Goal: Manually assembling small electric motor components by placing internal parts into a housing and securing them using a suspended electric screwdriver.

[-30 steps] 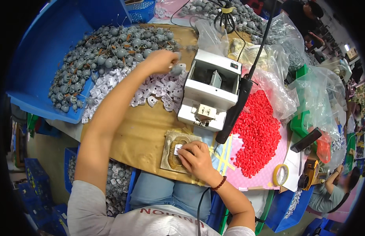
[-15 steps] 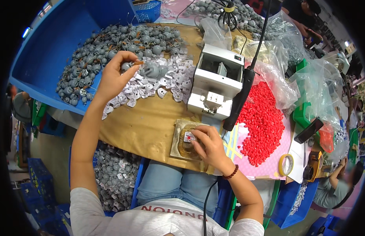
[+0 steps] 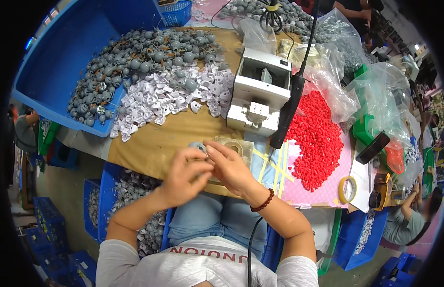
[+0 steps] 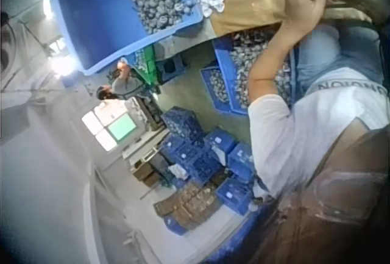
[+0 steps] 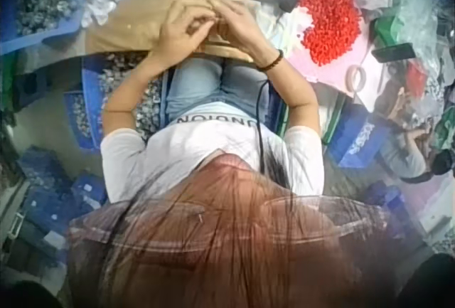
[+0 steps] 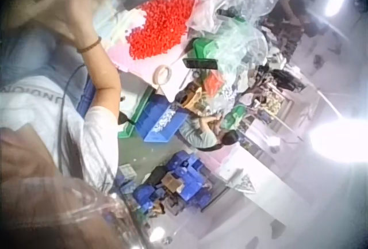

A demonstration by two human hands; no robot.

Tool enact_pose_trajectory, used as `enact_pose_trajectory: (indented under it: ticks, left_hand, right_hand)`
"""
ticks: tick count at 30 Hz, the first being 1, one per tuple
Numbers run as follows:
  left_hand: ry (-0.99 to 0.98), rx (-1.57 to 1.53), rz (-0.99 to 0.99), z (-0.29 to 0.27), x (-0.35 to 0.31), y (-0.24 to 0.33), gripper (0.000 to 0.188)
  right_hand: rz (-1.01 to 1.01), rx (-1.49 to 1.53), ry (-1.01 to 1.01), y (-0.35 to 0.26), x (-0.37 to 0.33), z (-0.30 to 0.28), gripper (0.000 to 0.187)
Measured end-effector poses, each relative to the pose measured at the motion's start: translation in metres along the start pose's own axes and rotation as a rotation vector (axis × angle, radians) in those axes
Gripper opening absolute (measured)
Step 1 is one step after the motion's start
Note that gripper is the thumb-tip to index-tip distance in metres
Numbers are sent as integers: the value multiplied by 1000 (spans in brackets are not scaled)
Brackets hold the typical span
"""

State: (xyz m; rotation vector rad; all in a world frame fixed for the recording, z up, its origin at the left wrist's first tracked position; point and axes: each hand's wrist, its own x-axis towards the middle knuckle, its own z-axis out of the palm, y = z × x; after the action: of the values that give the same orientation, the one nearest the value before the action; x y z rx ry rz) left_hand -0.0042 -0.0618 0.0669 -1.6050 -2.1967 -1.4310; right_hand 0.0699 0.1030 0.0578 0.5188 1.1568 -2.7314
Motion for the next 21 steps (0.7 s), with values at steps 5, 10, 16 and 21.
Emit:
enact_pose_trajectory:
  ticks: [5,10,16,21]
  left_hand:
    - [-90,156,158,18,-27,12,36]
    - [90,110,142,0,-21,6,56]
    - [-212,230,-111,5,-5,6,59]
    - [-270,-121,-449,11,-16,0,46]
  right_hand:
    - [-85,-378,-17,-4,-20,-8,49]
    - [-206,-785,-75,-10,-37,-24,46]
    - [-460,-1157,-208,-20,-41,-23,44]
    - [-334,-1086,-134,-31,-46,-32,38]
